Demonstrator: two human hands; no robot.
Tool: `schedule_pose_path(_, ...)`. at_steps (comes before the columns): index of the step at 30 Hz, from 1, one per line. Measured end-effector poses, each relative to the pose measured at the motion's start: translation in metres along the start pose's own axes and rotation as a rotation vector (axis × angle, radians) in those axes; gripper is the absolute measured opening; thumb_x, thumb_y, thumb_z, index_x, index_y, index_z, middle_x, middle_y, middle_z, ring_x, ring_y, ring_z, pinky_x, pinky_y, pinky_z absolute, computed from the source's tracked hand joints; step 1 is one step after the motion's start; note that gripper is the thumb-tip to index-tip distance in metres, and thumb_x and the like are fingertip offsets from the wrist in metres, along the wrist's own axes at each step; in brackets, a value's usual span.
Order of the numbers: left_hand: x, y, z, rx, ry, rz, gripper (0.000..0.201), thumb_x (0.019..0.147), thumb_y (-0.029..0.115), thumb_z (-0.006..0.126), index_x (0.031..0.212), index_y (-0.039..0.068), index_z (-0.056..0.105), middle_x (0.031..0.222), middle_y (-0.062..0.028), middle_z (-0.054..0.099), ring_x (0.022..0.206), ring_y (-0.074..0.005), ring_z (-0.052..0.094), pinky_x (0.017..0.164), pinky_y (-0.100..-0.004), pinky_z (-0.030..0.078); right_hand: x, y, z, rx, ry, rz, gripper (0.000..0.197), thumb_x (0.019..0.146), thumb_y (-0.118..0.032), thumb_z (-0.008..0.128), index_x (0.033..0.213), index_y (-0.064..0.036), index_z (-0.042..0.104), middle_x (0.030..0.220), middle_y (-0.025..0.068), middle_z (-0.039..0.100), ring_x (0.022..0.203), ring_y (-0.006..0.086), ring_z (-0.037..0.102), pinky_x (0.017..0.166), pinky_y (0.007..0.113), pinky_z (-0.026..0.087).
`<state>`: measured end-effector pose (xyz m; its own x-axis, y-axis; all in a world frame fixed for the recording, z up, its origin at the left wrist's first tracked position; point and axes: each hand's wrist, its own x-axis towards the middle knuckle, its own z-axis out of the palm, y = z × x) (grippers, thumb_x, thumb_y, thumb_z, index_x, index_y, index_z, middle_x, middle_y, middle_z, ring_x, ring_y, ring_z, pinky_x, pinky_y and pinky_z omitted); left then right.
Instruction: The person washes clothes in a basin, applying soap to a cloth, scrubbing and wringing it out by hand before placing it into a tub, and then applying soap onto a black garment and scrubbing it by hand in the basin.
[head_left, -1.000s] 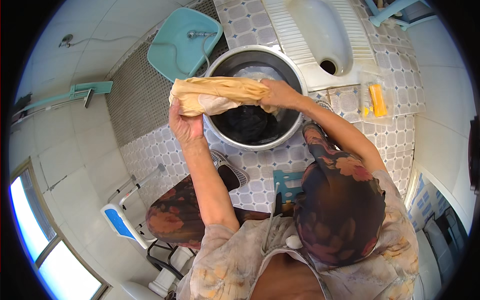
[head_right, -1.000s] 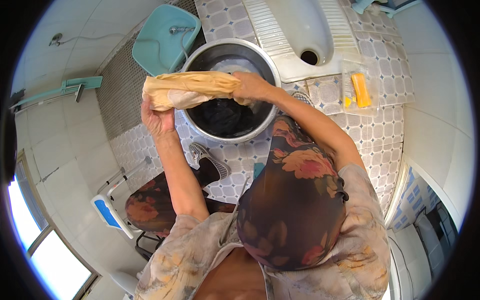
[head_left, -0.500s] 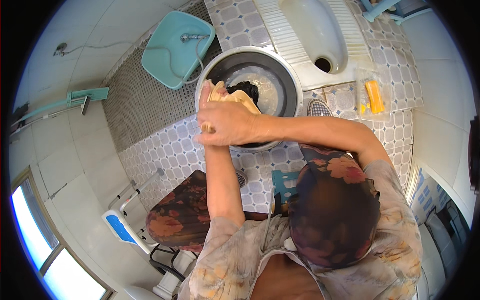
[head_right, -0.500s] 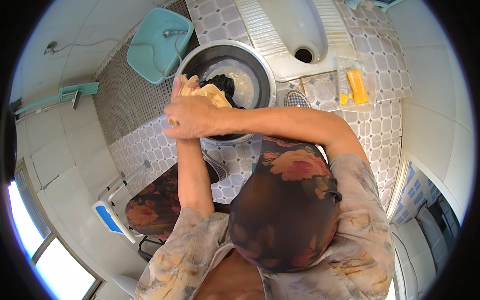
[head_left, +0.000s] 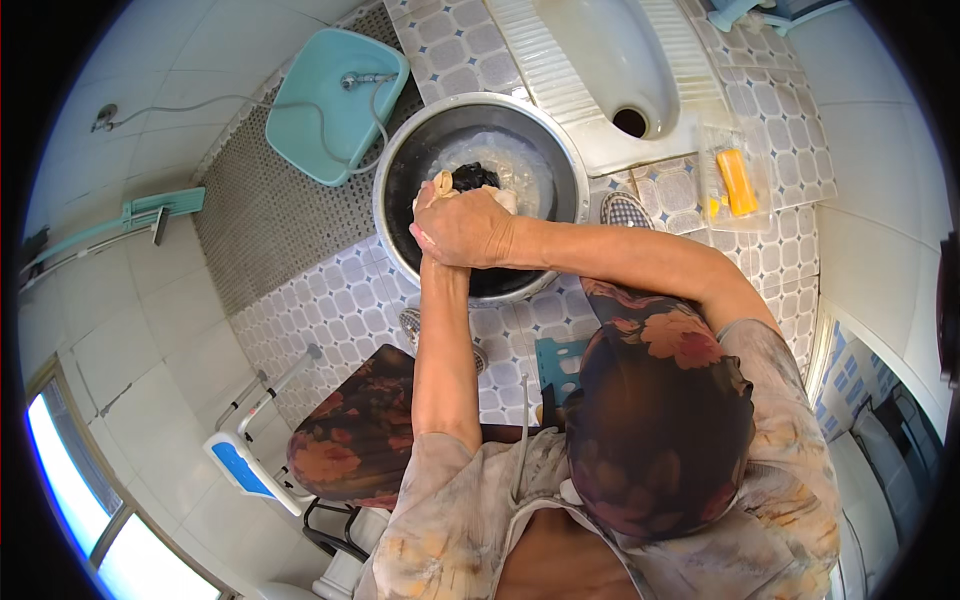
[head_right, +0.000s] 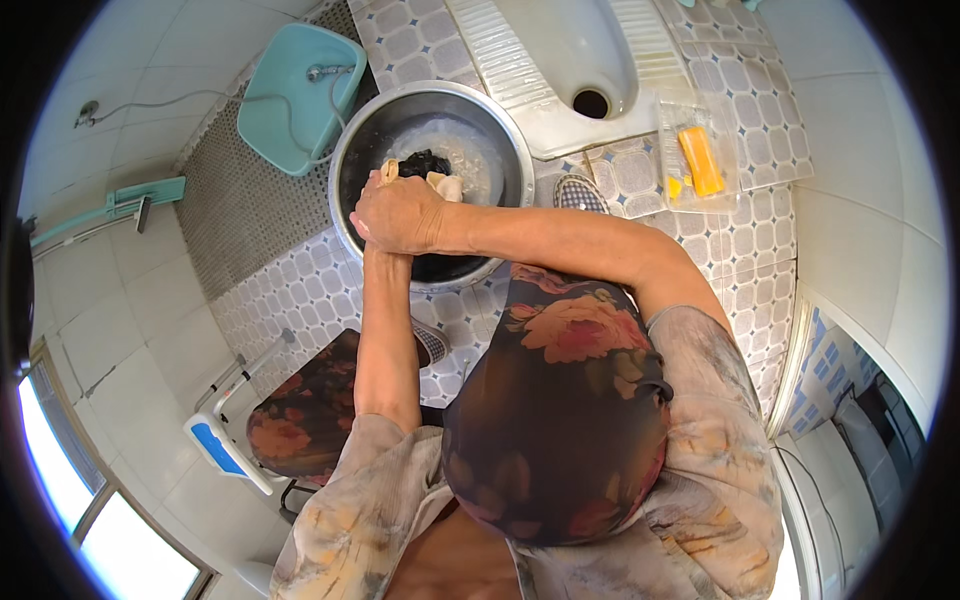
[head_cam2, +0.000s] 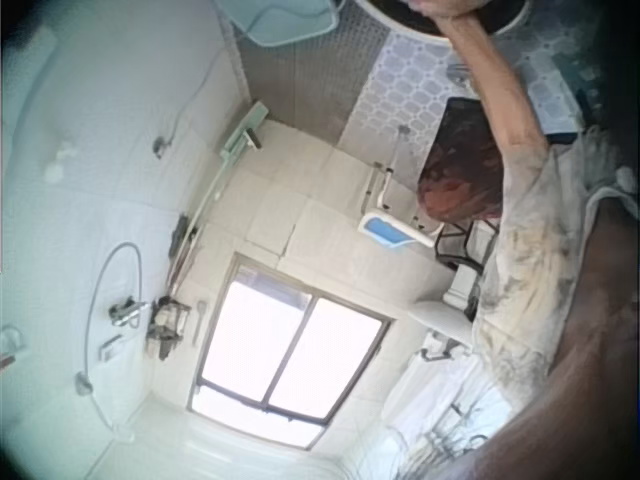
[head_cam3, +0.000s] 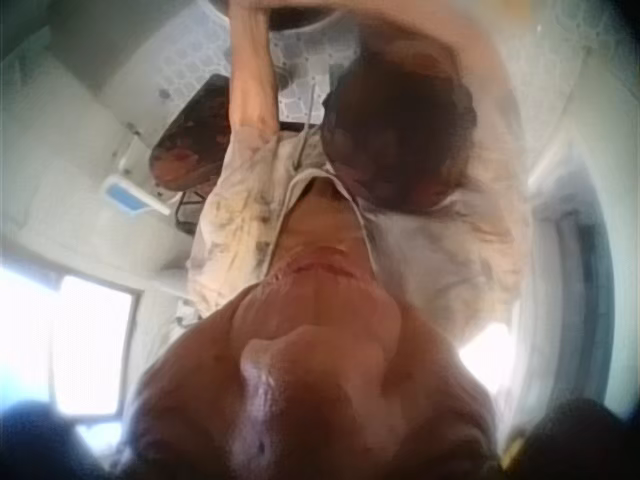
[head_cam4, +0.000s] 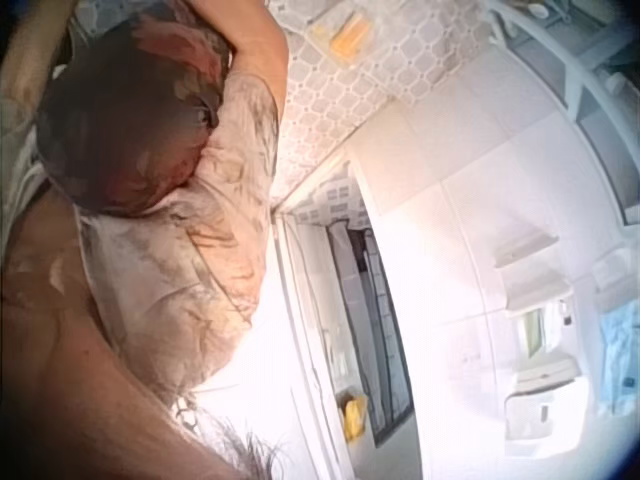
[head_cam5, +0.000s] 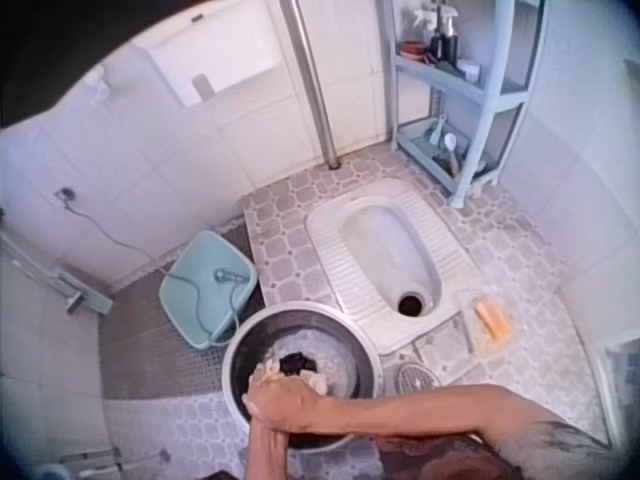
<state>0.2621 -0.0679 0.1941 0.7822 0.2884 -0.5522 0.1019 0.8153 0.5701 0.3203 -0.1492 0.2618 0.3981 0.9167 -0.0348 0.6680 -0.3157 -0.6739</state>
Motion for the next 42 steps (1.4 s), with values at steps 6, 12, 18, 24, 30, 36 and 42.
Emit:
schedule_pose_path(6, -0.014, 0.005, 0.033, -0.011, 0.264, 0.055, 0.043, 0.099, 0.035, 0.053, 0.124, 0.0, 0.055, 0.117, -0.0167, 0.064, 0.106, -0.0318, 0.064, 0.087, -0.0455, 0.056, 0.038, 0.083, -0.017, 0.029, 0.059, 0.356, 0.046, 0.094, -0.038, 0.047, 0.095, 0.0004, 0.072, 0.094, 0.0218, 0.071, 0.089, 0.0399, 0.069, 0.077, 0.049, 0.055)
schedule_pose_path(12, -0.049, 0.049, 0.032, 0.84, 0.104, -0.089, 0.047, 0.088, 0.032, 0.072, 0.116, -0.005, 0.062, 0.109, -0.0102, 0.067, 0.096, -0.0183, 0.066, 0.082, -0.0329, 0.054, 0.026, 0.137, -0.03, 0.165, -0.13, 0.398, 0.058, 0.093, -0.049, 0.05, 0.098, 0.0041, 0.071, 0.095, 0.0243, 0.07, 0.091, 0.0377, 0.068, 0.081, 0.042, 0.053)
schedule_pose_path(18, -0.08, 0.123, 0.034, 1.071, 0.262, -0.313, 0.051, 0.086, 0.041, 0.071, 0.11, -0.003, 0.068, 0.097, -0.0077, 0.071, 0.088, -0.0166, 0.067, 0.081, -0.0277, 0.052, 0.025, 0.111, -0.098, 0.593, -0.336, 0.383, 0.044, 0.087, -0.04, 0.061, 0.09, 0.0032, 0.07, 0.077, 0.0086, 0.066, 0.067, 0.0181, 0.061, 0.061, 0.034, 0.049)
schedule_pose_path(24, -0.048, 0.091, 0.041, 1.507, 0.001, 0.835, 0.045, 0.079, 0.033, 0.08, 0.1, -0.005, 0.071, 0.082, -0.0075, 0.07, 0.076, -0.0147, 0.065, 0.074, -0.0295, 0.051, 0.046, 0.062, -0.119, 0.818, -0.557, 0.293, 0.035, 0.095, -0.036, 0.057, 0.095, -0.0021, 0.065, 0.079, 0.0019, 0.064, 0.068, 0.0092, 0.061, 0.058, 0.025, 0.052)
schedule_pose_path(30, -0.05, 0.099, 0.046, 1.005, 0.069, 0.271, 0.022, 0.081, 0.023, 0.079, 0.082, 0.004, 0.068, 0.075, -0.0004, 0.064, 0.067, -0.0061, 0.054, 0.065, -0.0246, 0.046, 0.033, 0.091, -0.123, 1.046, -0.467, -0.018, 0.04, 0.09, -0.032, 0.067, 0.115, -0.0019, 0.062, 0.099, 0.0026, 0.065, 0.086, 0.0107, 0.064, 0.072, 0.026, 0.054)
schedule_pose_path(36, -0.037, 0.072, 0.038, 0.222, -0.042, 0.29, 0.018, 0.092, 0.018, 0.067, 0.104, 0.005, 0.061, 0.094, -0.0031, 0.065, 0.083, -0.0117, 0.061, 0.08, -0.0279, 0.051, 0.019, 0.118, -0.097, 1.123, -0.324, 0.083, 0.037, 0.091, -0.029, 0.066, 0.119, -0.006, 0.063, 0.102, -0.0013, 0.064, 0.068, 0.0019, 0.047, 0.06, 0.018, 0.042)
schedule_pose_path(42, -0.007, 0.057, 0.001, -0.033, 0.211, 0.21, 0.033, 0.094, 0.032, 0.061, 0.111, 0.004, 0.059, 0.117, -0.0116, 0.064, 0.112, -0.0238, 0.06, 0.099, -0.0408, 0.048, 0.014, 0.022, -0.038, 0.372, 0.445, -0.152, 0.028, 0.086, -0.03, 0.062, 0.101, -0.0066, 0.066, 0.069, 0.0141, 0.063, 0.062, 0.0209, 0.064, 0.061, 0.035, 0.052)
